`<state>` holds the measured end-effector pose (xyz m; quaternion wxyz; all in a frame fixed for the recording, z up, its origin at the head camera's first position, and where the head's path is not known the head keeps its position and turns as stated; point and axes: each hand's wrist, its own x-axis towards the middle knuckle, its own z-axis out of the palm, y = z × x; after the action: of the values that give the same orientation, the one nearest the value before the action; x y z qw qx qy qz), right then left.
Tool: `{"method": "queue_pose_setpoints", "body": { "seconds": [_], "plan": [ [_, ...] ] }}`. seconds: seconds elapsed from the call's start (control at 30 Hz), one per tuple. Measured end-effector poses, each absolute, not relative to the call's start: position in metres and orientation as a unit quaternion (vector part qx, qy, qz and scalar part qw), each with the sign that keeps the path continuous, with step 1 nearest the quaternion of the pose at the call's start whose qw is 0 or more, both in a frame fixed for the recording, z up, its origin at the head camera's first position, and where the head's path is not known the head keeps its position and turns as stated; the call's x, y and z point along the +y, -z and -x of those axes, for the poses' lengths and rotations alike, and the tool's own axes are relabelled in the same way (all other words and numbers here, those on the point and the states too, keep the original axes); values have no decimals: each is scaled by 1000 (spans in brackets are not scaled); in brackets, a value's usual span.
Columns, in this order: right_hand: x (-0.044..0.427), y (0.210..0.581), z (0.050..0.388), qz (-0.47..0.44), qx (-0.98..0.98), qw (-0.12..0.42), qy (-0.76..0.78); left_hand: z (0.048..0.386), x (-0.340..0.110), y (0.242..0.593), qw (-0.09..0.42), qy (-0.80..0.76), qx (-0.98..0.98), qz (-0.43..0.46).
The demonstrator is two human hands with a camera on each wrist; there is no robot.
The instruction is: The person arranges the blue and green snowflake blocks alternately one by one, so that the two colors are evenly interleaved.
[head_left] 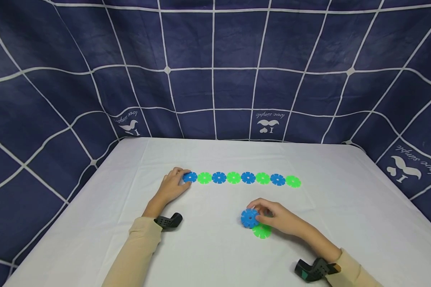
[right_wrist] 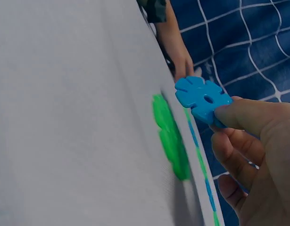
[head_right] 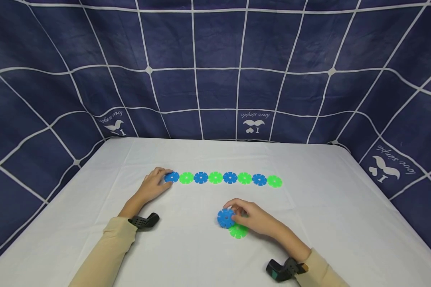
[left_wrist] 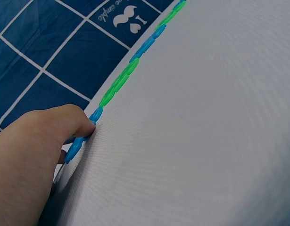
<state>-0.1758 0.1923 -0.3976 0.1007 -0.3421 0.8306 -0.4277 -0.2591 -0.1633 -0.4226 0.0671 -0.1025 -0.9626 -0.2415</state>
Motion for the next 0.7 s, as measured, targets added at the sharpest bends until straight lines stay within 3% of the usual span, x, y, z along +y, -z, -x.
{"method": "queue_pose_setpoints", "body": {
  "seconds": [0.4, 0.7],
  "plan": [
    [224, 389, 197, 282, 848, 25, 448, 257, -163, 422, 68, 239, -963, 104],
    [262, 384, 216, 218, 846, 7, 487, 258, -163, 422, 66, 240, -963, 101]
  ]
}}
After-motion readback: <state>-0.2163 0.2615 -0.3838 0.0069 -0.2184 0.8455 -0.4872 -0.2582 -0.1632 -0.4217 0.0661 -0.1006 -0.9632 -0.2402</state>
